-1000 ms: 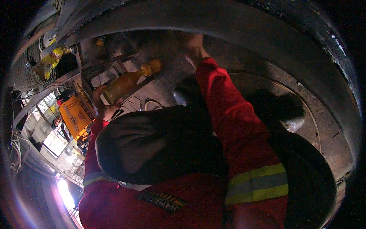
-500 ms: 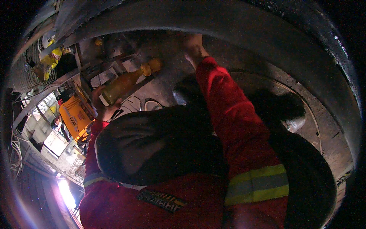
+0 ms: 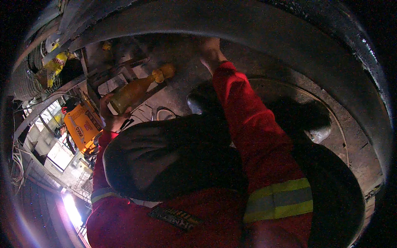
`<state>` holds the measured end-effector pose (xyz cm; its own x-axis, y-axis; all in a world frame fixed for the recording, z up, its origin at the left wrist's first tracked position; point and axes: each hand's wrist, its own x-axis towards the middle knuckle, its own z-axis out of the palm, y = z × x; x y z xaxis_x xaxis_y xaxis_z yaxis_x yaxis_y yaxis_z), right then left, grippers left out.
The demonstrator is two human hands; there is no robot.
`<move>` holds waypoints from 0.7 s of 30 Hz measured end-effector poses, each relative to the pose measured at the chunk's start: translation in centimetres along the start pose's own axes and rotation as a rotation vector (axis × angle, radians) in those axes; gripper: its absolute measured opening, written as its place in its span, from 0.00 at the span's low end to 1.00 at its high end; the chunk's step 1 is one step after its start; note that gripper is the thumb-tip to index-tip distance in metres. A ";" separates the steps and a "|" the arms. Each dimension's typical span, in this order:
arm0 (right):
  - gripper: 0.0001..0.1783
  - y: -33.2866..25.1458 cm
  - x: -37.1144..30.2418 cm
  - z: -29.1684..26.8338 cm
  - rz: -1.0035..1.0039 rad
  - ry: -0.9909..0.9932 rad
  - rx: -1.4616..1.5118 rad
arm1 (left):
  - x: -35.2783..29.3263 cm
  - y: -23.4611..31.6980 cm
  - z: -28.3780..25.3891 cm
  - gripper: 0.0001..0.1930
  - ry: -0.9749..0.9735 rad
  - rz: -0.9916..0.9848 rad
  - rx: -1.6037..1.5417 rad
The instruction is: The person uses a utility knife to trim a metal sheet and then fits it into a long black metal frame. They align the sheet along the frame's length and secure it by hand. Finally, they apply a liquid from a bottle onto the frame's surface.
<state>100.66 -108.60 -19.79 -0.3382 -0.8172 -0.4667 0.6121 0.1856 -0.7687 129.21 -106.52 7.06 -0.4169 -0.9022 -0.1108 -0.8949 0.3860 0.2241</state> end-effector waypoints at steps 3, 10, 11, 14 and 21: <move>0.15 0.1 0.3 -0.3 0.054 -0.031 -0.002 | 0.2 -0.2 0.2 0.38 0.022 0.042 0.014; 0.15 -2.2 -0.7 -0.2 0.071 -0.033 0.002 | 0.4 0.6 -0.1 0.38 -0.027 -0.043 0.056; 0.15 -1.8 -0.4 -0.2 0.041 -0.038 0.026 | 0.5 0.7 -0.2 0.38 -0.035 -0.054 0.058; 0.15 -2.3 -0.9 -0.2 0.104 -0.044 -0.091 | -0.1 0.0 -0.2 0.39 -0.055 -0.040 0.059; 0.15 -1.1 -0.6 -0.5 0.042 -0.030 0.153 | 0.5 0.1 0.0 0.40 -0.038 0.080 0.084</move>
<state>99.88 -108.03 -18.86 -0.2896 -0.8270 -0.4818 0.7277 0.1368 -0.6721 128.92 -106.91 7.04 -0.4919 -0.8604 -0.1330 -0.8680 0.4726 0.1524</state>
